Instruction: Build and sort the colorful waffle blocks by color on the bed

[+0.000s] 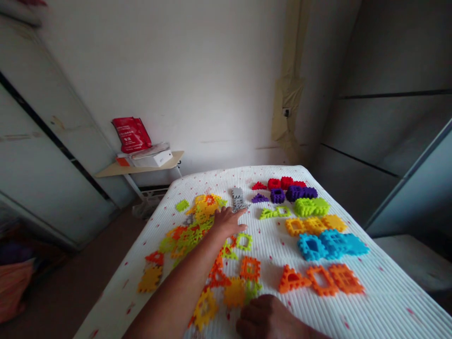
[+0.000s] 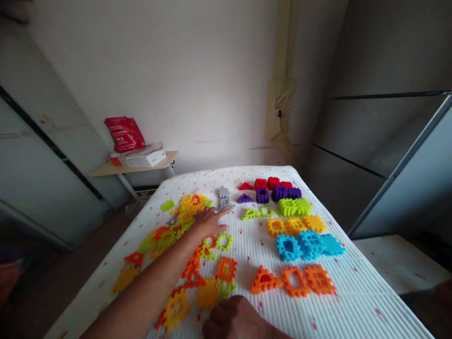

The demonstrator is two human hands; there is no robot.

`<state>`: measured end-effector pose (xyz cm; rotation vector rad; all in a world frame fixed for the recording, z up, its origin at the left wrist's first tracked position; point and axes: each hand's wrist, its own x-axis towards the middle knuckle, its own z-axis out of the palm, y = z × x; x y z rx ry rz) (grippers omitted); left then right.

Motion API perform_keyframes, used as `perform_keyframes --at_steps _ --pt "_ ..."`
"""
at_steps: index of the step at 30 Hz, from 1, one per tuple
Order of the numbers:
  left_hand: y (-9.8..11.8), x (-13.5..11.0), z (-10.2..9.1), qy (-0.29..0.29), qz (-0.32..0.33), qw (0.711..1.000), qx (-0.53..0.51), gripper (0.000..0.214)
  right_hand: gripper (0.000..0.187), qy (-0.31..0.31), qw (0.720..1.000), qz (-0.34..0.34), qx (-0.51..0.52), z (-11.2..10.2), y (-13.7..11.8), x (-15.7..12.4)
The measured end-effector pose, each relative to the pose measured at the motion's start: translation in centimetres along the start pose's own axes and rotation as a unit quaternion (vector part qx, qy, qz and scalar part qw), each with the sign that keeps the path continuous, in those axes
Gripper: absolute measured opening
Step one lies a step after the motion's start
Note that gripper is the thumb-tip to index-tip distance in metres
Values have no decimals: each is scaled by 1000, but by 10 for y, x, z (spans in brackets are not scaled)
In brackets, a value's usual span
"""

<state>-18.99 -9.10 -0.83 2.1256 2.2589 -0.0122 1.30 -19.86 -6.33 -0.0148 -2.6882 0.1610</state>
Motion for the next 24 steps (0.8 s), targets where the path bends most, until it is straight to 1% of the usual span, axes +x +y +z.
perform_keyframes --at_steps 5,15,17,22,24 --pt "9 4 7 -7 -5 1000 29 70 18 -18 1000 -9 7 0 3 -1" --pt "14 0 12 21 -11 999 24 68 20 -18 1000 -9 5 2 2 -2" --pt "14 -1 11 25 -14 999 19 64 20 -21 1000 -9 6 1 3 -1" --pt "15 2 6 47 -29 998 17 40 20 -32 999 -15 3 1 4 0" --pt "15 5 4 58 -28 998 16 35 21 -27 999 -17 -1 2 5 -1"
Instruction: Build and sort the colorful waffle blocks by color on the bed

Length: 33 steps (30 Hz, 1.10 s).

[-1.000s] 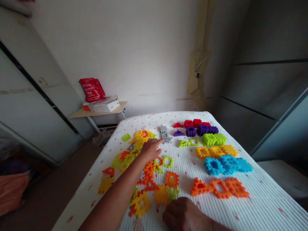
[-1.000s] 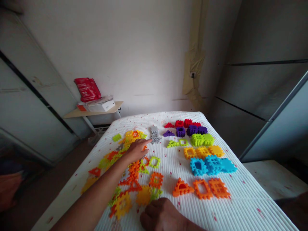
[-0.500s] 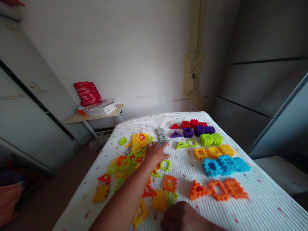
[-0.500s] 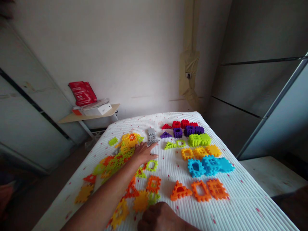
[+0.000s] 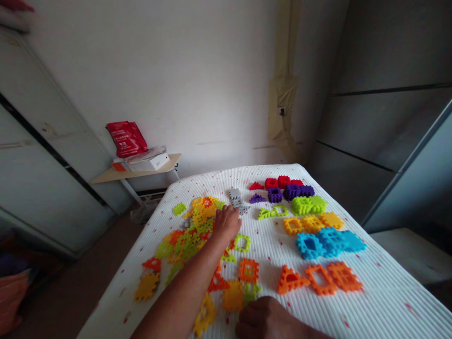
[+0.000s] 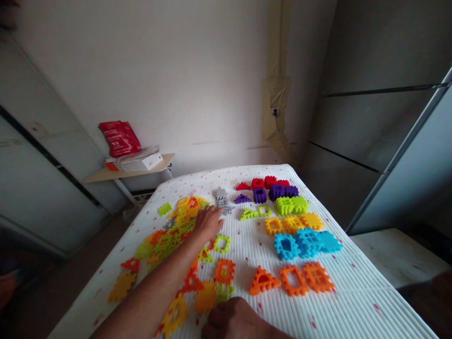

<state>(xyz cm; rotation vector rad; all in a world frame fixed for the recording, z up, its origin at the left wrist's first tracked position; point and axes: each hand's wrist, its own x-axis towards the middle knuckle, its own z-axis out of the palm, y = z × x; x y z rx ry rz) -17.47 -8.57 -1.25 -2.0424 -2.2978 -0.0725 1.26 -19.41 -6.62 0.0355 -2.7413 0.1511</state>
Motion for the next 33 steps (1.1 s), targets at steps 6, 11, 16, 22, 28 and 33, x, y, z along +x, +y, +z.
perform_keyframes --at_steps 6,11,16,22,28,33 --pt "0 9 7 3 -1 1000 -2 42 20 -6 1000 0 -8 4 1 -1" --pt "0 9 12 -2 -18 1000 4 33 21 -3 1000 -7 -1 2 2 -1" --pt "-2 8 13 3 -28 1000 7 28 22 -3 1000 -3 5 1 1 0" --pt "-6 12 11 0 -38 999 2 25 20 -8 1000 -8 -2 3 3 -1" --pt "-5 12 14 14 -53 998 5 25 21 -8 1000 -14 -4 5 4 -1" --pt "-6 13 15 22 -40 999 5 23 21 -7 1000 -10 -4 2 2 -1"
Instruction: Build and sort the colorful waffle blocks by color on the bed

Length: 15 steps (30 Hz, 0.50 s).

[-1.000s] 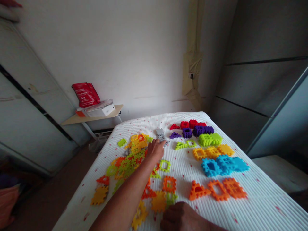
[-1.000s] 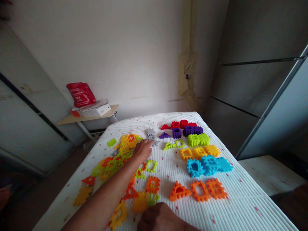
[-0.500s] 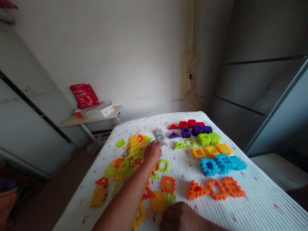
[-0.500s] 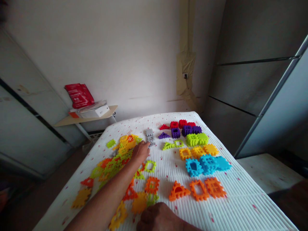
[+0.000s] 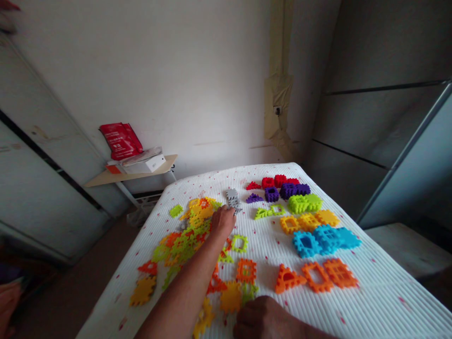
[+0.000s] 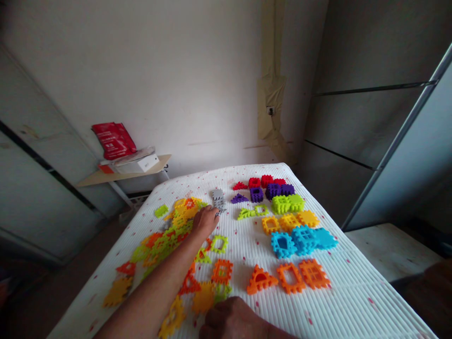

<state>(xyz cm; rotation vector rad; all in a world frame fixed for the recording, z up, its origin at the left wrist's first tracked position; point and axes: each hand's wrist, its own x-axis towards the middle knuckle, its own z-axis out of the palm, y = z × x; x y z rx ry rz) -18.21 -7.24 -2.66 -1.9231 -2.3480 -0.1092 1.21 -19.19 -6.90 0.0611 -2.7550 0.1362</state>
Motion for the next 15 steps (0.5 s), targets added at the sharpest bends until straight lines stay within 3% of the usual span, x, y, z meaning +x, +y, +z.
perform_keyframes --at_steps 15 --pt "-5 1 -12 -18 12 1000 6 28 22 7 1000 -3 -2 4 2 -1"
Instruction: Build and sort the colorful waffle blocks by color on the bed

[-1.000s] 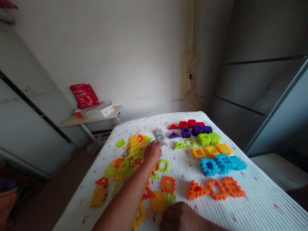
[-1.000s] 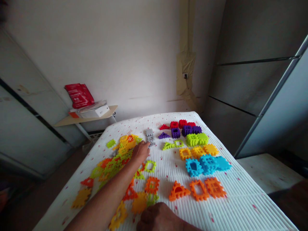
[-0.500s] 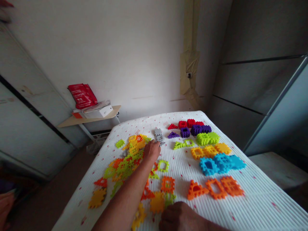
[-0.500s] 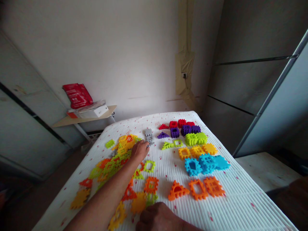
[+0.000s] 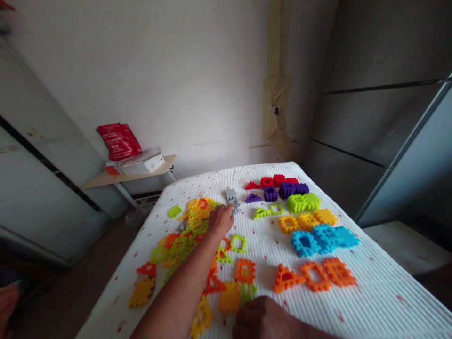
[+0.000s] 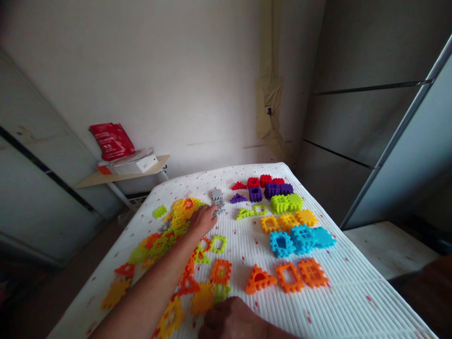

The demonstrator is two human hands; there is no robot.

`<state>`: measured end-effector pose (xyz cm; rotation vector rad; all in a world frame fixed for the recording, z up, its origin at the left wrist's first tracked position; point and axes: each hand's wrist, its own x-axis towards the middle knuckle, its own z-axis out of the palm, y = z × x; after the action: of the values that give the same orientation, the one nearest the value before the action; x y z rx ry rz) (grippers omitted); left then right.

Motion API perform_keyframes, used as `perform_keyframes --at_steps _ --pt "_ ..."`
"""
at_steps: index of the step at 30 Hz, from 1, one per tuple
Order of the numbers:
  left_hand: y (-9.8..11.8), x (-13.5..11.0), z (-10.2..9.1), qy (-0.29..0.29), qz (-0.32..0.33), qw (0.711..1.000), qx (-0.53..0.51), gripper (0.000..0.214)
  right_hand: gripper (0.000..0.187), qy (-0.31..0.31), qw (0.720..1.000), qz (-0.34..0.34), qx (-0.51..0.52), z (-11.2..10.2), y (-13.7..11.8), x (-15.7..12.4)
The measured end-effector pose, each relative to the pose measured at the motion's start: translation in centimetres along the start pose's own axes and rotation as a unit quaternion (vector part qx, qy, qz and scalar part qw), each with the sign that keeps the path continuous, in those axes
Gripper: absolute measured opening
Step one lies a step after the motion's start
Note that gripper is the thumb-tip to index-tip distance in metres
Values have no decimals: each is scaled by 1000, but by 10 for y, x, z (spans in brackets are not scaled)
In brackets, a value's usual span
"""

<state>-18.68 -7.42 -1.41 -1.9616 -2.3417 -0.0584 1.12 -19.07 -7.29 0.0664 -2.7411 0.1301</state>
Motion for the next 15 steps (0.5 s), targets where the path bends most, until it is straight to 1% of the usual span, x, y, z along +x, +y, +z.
perform_keyframes --at_steps 9,15 --pt "-1 2 4 7 14 1000 -2 22 21 -18 1000 -5 4 -3 0 0" --pt "1 4 7 19 7 1000 -6 25 22 -8 1000 -10 10 -1 1 0"
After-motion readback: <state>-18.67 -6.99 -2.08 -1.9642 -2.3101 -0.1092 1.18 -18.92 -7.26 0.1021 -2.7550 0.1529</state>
